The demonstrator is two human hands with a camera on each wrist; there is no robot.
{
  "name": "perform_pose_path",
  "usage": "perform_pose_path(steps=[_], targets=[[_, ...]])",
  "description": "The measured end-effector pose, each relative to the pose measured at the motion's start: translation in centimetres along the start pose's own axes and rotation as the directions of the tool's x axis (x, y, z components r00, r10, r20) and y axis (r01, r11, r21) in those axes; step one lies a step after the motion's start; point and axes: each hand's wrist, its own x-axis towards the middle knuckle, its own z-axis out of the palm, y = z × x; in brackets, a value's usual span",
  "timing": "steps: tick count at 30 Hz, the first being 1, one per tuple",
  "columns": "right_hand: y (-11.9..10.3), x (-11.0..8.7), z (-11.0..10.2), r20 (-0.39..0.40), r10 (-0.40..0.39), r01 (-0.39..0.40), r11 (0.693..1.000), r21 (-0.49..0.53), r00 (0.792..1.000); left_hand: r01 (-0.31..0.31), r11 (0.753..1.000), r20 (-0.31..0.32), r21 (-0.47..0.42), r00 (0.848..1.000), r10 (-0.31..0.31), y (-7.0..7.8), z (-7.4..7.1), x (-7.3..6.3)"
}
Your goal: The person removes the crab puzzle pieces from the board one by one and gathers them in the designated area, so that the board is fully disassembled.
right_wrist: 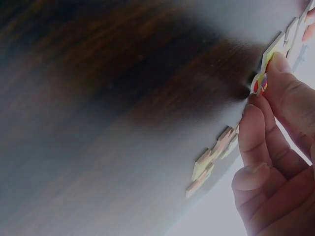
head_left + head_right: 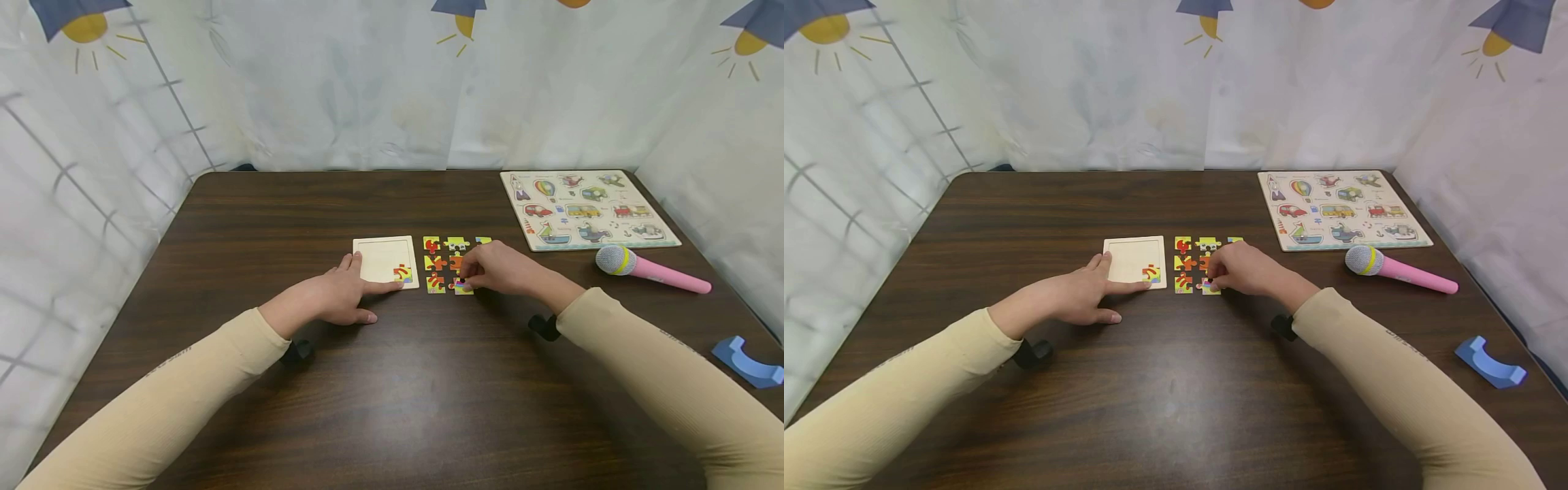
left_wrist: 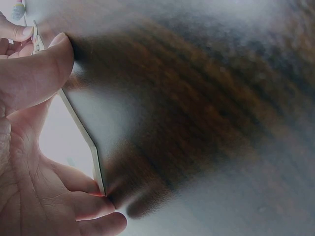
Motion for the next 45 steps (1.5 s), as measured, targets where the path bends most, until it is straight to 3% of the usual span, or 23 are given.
perform_pose_path(steps=[45], targets=[[-0.04,0.08,0.19,-0.005,0.008,-0.008,1.000,0.006,1.000,0.005,1.000,0.003,0.005,1.000,-0.005,0.06,-0.07,-0.17]])
